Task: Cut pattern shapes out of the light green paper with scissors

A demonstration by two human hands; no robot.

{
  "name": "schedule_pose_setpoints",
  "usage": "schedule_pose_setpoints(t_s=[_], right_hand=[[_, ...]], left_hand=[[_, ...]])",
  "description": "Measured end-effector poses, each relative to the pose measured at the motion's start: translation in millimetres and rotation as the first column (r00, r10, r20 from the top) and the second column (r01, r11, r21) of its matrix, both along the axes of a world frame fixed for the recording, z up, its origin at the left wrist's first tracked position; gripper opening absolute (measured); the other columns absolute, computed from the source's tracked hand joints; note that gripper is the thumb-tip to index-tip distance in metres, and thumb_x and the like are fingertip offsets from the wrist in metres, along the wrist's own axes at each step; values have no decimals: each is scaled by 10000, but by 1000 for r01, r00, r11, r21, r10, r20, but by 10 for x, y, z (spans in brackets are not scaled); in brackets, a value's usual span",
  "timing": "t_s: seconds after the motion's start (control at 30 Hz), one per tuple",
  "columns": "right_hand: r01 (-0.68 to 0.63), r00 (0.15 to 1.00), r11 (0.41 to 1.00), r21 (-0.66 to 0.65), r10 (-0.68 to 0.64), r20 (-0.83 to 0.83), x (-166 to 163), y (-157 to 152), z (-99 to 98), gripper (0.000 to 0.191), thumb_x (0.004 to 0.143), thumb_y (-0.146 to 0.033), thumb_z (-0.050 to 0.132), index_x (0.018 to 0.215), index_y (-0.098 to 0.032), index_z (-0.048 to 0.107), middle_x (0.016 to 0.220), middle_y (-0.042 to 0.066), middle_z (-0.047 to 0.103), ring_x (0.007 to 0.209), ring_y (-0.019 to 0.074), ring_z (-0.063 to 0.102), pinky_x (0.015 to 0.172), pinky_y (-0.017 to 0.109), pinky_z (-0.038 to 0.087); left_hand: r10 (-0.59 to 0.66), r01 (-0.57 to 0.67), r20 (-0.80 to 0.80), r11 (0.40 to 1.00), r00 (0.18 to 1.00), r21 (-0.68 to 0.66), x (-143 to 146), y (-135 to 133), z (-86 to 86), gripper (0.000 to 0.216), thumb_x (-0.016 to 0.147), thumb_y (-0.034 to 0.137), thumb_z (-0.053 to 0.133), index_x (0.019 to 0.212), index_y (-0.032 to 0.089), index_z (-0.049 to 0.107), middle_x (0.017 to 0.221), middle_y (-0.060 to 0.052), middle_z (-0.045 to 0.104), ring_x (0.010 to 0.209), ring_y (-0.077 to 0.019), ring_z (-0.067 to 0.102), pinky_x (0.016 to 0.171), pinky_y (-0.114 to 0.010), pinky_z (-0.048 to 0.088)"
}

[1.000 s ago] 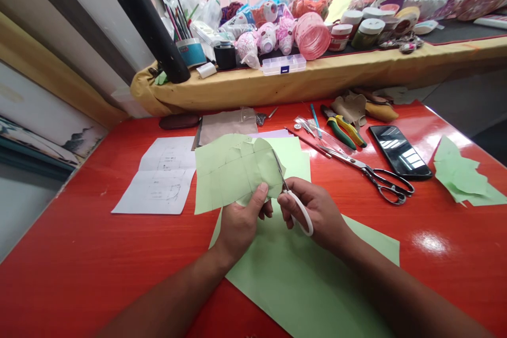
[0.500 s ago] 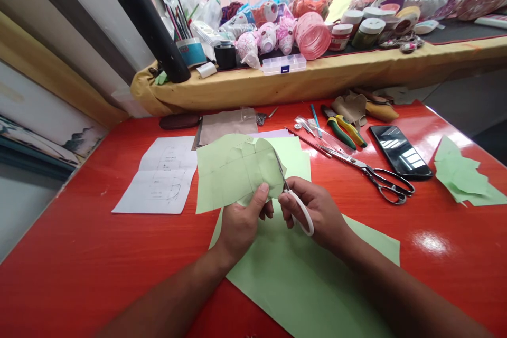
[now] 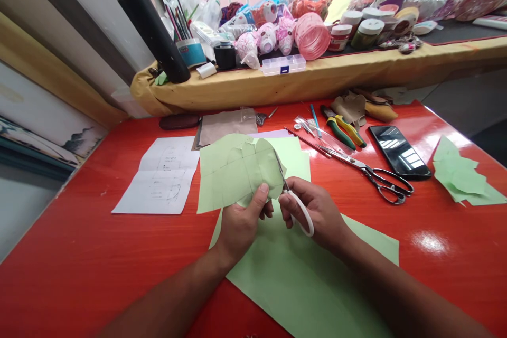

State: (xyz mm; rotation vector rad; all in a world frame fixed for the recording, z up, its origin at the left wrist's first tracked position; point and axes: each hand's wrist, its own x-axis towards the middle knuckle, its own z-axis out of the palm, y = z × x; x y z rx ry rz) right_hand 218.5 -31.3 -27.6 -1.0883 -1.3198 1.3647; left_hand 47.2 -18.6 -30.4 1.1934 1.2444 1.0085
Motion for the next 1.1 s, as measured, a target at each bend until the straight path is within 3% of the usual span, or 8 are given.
schedule_pose_setpoints(t_s=[0.83, 1.1], right_hand=[[-11, 999, 1000, 6, 11, -41, 4, -3, 32, 486, 944, -657, 765, 807, -216, 616, 641, -14, 628, 568, 151, 571, 547, 269, 542], [-9, 998, 1000, 12, 10, -64, 8, -2, 19, 474, 943, -635, 781, 809, -209, 624, 641, -15, 637, 560, 143, 569, 541, 256, 537]], left_hand=[[-57, 56, -89, 998, 994, -11, -8, -23, -6, 533, 994, 605, 629, 596, 251, 605, 625, 3, 629, 636, -183, 609, 724, -317, 515], [-45, 29, -182, 995, 982, -92, -45, -63, -77, 604, 961, 712, 633, 568, 253, 615, 668, 0, 673, 696, -192, 647, 772, -307, 512]])
